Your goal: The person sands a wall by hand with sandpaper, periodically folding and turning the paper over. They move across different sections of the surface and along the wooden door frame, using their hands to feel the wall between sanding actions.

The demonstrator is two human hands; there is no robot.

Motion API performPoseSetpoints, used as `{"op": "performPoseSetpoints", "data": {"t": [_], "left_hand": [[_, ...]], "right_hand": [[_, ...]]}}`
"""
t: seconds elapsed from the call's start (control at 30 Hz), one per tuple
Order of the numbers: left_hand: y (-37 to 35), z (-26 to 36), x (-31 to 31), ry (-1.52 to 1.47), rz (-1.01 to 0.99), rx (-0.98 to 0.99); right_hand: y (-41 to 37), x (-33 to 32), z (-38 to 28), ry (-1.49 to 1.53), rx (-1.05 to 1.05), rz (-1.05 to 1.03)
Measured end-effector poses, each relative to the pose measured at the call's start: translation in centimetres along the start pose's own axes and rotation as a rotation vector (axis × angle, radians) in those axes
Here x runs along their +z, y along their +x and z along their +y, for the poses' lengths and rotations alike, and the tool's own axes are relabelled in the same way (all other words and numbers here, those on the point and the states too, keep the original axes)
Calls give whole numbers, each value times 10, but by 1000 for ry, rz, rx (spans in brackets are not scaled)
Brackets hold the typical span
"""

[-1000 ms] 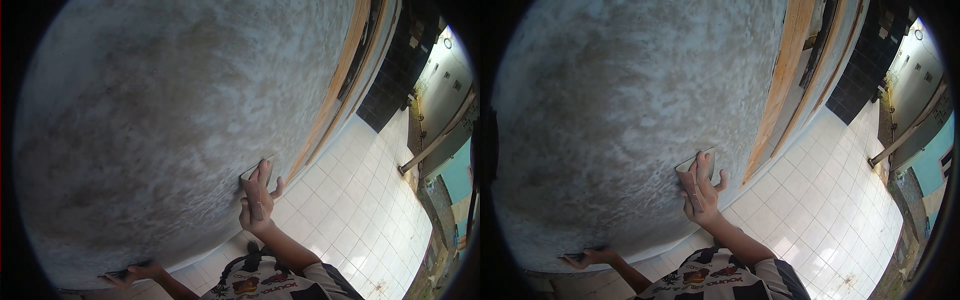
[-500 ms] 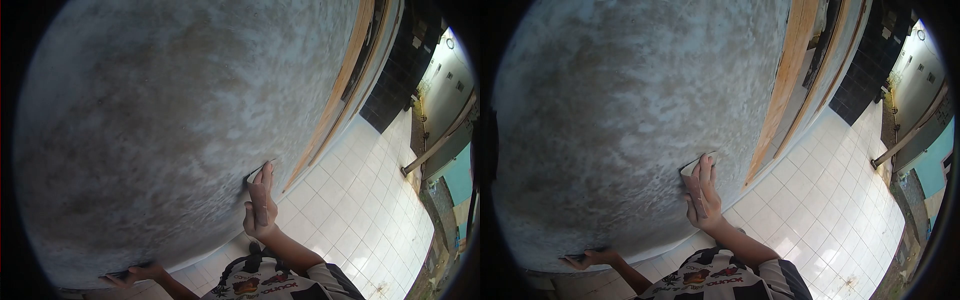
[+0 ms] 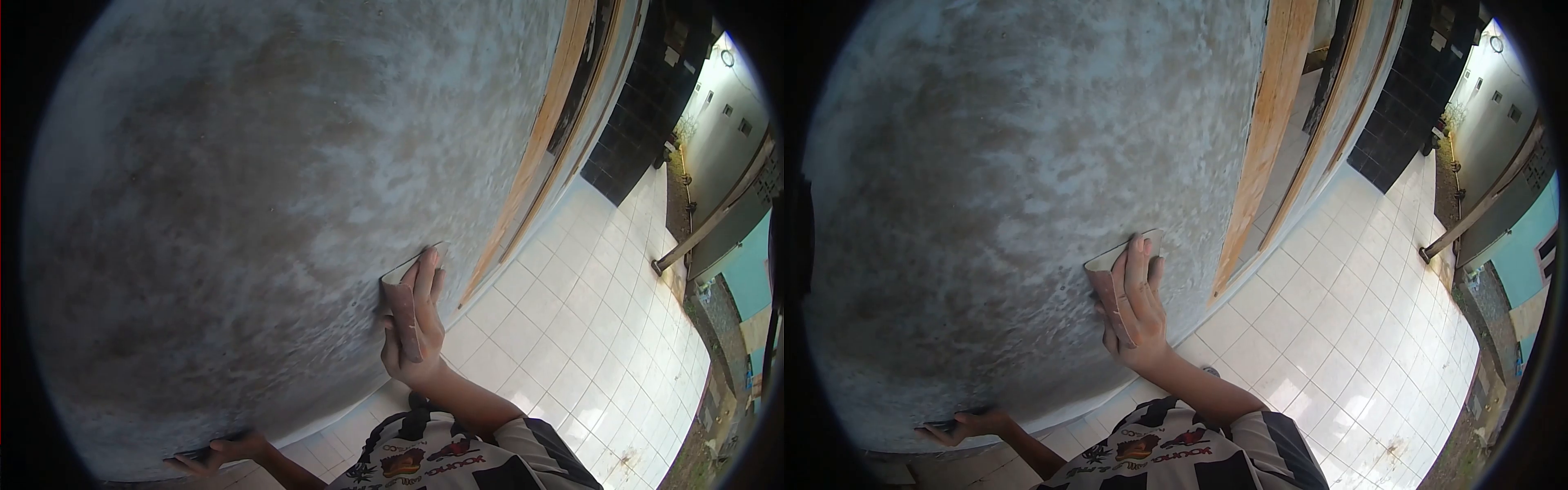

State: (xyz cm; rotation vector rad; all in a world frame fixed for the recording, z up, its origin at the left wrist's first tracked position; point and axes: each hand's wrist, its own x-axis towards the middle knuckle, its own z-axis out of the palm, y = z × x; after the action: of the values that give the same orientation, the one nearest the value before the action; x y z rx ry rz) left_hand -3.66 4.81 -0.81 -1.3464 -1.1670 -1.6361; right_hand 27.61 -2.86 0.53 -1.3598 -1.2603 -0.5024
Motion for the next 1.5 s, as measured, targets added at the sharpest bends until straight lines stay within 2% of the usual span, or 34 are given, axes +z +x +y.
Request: {"op": "performPoseSetpoints", "data": {"t": [0.1, 0.33, 0.4, 0.5, 0.63, 0.73, 0.83, 0.9, 0.93, 0.97, 1.0, 1.03, 1.1, 1.2, 1.27, 1.33, 1.4, 1.47, 1.5], "left_hand": [[-1, 1, -1, 3, 0, -15], [-4, 2, -2, -25, -26, -35], [-6, 2, -2, -31, -24, -54], [-8, 1, -2, -41, -41, -68], [-4, -2, -2, -58, -23, -38], [-2, 4, -2, -59, 0, -45], [0, 9, -3, -54, -4, -37], [0, 10, -4, -24, 4, -36], [-1, 8, -6, 0, 12, -39], [-4, 4, -5, -15, -2, -61], [-5, 4, -4, -31, -14, -84], [-5, 6, -7, -14, -45, -89], [-6, 19, -18, -47, -41, -120], [-19, 55, -44, -87, -29, -116], [-37, 97, -61, -417, -213, -184], [-55, 134, -82, -706, -573, -284], [-45, 186, -84, -969, -948, -463], [-61, 227, -84, -1264, -1021, -775], [-69, 238, -87, -1251, -997, -785]], "right_hand": [[-2, -8, -6, -40, 27, -93], [7, -8, -9, -77, -14, -36], [0, -6, -13, -16, 109, -100], [10, -7, -5, -24, 22, -11], [5, -6, -4, -11, 18, -16], [-3, -5, 1, -66, 7, -103], [17, -11, 3, -38, -12, -44], [27, -29, 8, 113, -4, 78], [22, -41, 15, 256, 95, 53], [24, -40, 13, 593, 117, 261], [11, -56, 15, 413, 257, 276], [6, -65, 18, 497, 305, 309], [-20, -80, 22, 501, 444, 253], [-22, -109, 19, 560, 514, -121], [-38, -111, 31, 663, 548, -290], [-43, -114, 32, 796, 590, -392], [-50, -116, 40, 945, 672, -482], [-55, -126, 42, 1021, 748, -540], [-59, -133, 45, 1028, 737, -565]]}}
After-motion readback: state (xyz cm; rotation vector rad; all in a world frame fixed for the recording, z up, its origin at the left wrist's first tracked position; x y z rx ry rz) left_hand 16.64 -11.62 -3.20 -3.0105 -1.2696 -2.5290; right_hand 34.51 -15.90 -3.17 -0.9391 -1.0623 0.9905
